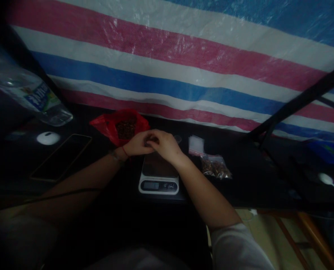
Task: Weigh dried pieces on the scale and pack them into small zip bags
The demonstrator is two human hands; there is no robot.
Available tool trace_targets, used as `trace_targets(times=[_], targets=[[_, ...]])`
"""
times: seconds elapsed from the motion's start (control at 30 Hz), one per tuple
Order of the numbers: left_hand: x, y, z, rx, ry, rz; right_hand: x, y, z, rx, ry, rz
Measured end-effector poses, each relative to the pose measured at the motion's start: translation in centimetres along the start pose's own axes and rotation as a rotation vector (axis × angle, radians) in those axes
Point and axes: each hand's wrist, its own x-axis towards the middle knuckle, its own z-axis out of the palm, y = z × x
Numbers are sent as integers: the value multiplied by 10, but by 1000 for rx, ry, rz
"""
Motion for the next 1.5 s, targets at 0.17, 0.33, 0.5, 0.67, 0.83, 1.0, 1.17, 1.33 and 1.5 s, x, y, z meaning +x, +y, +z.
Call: trace_targets(times=[0.17, 0.33, 0.5, 0.67, 0.83, 1.0, 1.17, 1.33, 1.5], targets=[[1, -1, -1, -22, 108, -10, 12, -9, -3, -83, -13, -40], [2, -7, -2, -13, 212, 1, 16, -14, -6, -40, -49, -190], [2, -7, -1, 0, 227, -15, 11, -12, -5, -49, 11, -129], [1, 2, -1, 0, 200, -96, -1, -2, 0, -87, 69, -164], [0, 7, -9, -155, 44, -88, -17, 9, -5, -86, 241, -120], [-2, -3, -11, -548, -77, -230, -24, 16, -15, -28, 423, -98], [0, 0, -1, -617, -97, -291, -22, 21, -11, 130, 439, -19], [1, 0, 4, -621, 19, -310, -17, 35, 1, 420, 323, 274], [2, 1, 2, -583, -110, -315, -16, 41, 6, 508, 390, 345]])
